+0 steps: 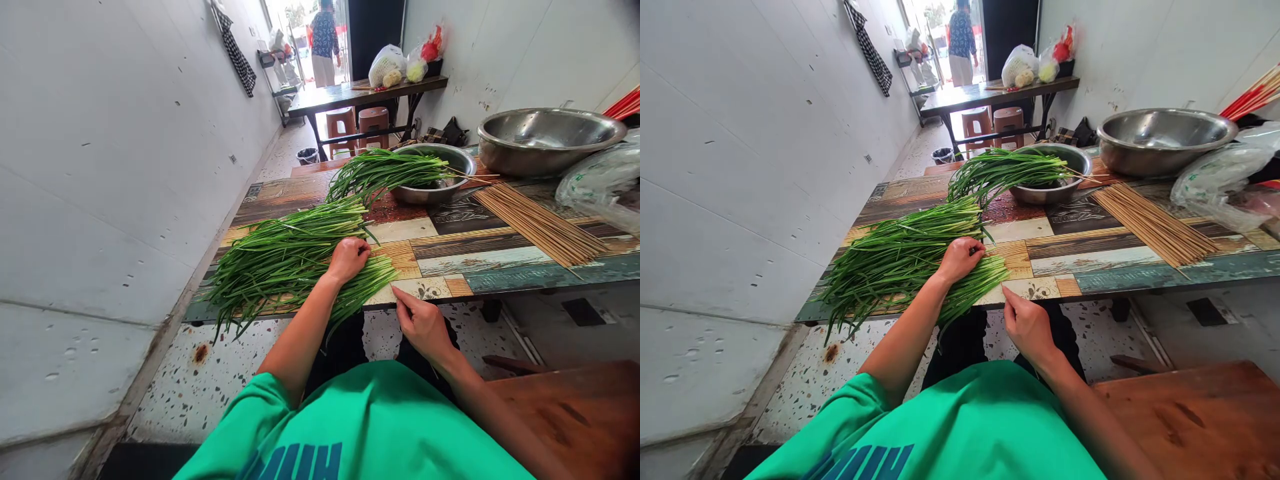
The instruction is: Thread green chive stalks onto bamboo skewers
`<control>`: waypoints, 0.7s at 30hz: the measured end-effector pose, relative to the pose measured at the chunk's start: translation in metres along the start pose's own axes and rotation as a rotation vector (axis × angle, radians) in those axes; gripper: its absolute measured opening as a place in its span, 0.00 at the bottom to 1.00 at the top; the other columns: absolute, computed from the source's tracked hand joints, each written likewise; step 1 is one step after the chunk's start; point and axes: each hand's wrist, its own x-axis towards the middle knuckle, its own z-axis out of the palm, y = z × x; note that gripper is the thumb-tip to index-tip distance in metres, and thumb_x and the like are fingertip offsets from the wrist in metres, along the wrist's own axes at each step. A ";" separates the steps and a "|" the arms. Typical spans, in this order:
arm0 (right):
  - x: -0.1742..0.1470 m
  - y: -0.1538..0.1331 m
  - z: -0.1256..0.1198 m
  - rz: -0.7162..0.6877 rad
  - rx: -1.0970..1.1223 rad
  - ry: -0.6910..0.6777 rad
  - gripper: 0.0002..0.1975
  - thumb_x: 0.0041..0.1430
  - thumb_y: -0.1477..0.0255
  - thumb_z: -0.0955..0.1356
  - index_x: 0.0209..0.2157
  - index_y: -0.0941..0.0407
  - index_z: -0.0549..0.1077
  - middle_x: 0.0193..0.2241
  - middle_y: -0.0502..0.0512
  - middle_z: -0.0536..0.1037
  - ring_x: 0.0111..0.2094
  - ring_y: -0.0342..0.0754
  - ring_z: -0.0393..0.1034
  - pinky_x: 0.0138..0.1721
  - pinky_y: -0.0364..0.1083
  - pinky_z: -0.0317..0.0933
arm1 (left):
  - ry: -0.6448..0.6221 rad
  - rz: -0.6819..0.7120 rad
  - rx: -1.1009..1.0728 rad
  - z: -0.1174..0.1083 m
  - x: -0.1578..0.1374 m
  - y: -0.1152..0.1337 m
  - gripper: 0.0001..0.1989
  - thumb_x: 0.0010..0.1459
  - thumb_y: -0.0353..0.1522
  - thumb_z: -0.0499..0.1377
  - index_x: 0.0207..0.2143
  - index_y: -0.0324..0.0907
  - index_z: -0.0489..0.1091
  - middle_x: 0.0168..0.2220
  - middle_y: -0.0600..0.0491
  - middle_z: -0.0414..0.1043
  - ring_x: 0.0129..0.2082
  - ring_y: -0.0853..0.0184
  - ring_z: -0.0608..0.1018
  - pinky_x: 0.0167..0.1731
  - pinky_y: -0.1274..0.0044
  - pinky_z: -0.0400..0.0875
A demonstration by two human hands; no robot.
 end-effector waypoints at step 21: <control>0.004 -0.005 0.003 -0.055 -0.045 0.096 0.19 0.62 0.75 0.60 0.50 0.60 0.76 0.40 0.59 0.82 0.32 0.48 0.79 0.33 0.42 0.70 | 0.039 0.088 0.025 -0.017 -0.009 0.012 0.12 0.61 0.31 0.53 0.39 0.40 0.76 0.39 0.49 0.78 0.41 0.63 0.76 0.48 0.71 0.66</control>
